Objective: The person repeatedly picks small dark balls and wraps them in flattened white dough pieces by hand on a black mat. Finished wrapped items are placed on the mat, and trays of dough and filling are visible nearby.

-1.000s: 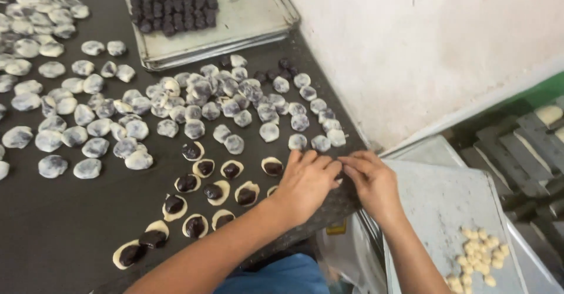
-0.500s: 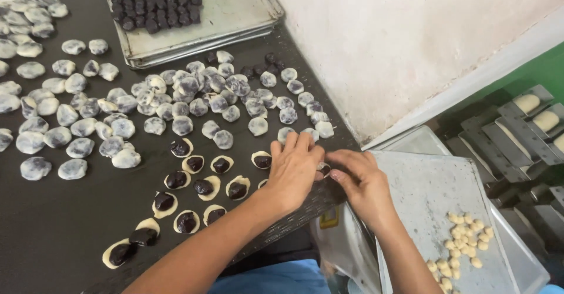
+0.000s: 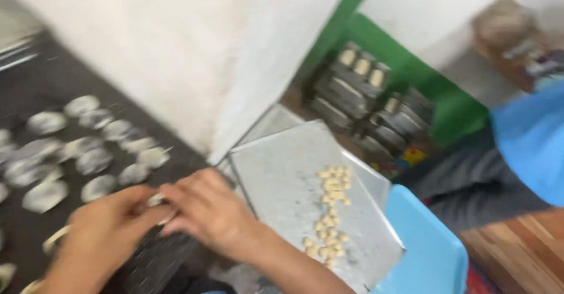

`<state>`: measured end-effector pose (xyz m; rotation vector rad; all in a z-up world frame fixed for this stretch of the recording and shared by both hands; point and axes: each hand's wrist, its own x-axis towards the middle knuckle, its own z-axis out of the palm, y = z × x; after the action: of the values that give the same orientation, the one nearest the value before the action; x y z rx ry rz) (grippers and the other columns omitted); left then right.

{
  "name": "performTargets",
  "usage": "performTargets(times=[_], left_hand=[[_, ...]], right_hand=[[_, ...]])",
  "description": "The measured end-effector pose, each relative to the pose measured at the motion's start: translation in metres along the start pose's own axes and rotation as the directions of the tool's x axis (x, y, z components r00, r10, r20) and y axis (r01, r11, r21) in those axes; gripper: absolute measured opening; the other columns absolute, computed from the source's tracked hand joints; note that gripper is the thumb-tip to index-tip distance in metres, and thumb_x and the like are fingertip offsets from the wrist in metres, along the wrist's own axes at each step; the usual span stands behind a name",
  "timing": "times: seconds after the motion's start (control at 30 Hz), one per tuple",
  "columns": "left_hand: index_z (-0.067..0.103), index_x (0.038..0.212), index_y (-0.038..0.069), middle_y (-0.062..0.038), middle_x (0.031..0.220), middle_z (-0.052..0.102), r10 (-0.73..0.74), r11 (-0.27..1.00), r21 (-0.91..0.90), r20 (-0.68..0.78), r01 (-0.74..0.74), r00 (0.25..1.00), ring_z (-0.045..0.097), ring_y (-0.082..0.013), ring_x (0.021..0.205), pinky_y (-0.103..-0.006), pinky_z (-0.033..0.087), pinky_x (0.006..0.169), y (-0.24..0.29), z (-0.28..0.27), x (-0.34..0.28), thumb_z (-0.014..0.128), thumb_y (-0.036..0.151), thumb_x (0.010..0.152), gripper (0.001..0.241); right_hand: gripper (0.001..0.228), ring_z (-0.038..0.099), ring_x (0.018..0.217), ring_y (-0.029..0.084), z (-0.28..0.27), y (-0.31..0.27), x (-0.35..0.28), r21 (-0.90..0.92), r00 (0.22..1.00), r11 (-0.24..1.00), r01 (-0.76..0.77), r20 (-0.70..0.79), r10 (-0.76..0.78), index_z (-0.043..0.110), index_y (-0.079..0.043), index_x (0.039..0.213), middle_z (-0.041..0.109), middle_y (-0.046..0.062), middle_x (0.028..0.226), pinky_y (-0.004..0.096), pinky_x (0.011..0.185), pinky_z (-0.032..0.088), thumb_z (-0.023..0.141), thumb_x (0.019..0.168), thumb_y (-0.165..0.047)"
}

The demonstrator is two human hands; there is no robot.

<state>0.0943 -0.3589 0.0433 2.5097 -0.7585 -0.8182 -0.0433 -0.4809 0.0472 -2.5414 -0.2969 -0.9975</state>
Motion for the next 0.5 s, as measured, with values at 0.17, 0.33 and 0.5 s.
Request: performTargets(times=[0.17, 0.33, 0.5], left_hand=[[0.067, 0.119, -0.009, -0.016, 0.117, 0.069, -0.080, 0.595, -0.722, 0.384, 0.353, 0.920, 0.060, -0.0298, 0.104, -0.0424, 0.045, 0.093, 0.049, -0.026, -0.016, 0.061, -0.004, 0.090, 0.030], [0.067, 0.121, -0.017, -0.033, 0.105, 0.067, -0.186, 0.587, -0.721, 0.321, 0.367, 0.929, 0.061, -0.0403, 0.095, -0.0467, 0.051, 0.093, 0.047, -0.012, -0.022, 0.053, 0.003, 0.100, 0.033], [0.062, 0.107, -0.007, -0.021, 0.099, 0.068, 0.060, 0.250, -0.955, 0.182, 0.161, 0.982, 0.064, -0.0337, 0.071, -0.0403, 0.054, 0.065, 0.000, 0.013, 0.002, 0.061, 0.005, 0.088, 0.022]], right_hand=[[0.030, 0.059, 0.088, 0.035, -0.018, -0.002, 0.007, -0.043, 0.992, 0.996, 0.077, -0.092, -0.081, 0.048, 0.017, 0.118, 0.058, 0.025, 0.102, 0.045, 0.079, 0.051, 0.062, 0.100, -0.002], [0.015, 0.058, 0.084, 0.035, -0.009, -0.004, -0.003, 0.046, 0.987, 0.999, 0.024, -0.161, -0.016, 0.055, 0.019, 0.107, 0.060, 0.027, 0.099, 0.043, 0.072, 0.046, 0.046, 0.103, 0.007], [0.038, 0.064, 0.114, 0.033, -0.003, -0.001, -0.014, 0.202, 0.975, 0.955, -0.219, 0.014, 0.220, 0.047, -0.004, 0.137, 0.059, 0.015, 0.135, 0.043, 0.103, 0.048, 0.057, 0.102, -0.015]])
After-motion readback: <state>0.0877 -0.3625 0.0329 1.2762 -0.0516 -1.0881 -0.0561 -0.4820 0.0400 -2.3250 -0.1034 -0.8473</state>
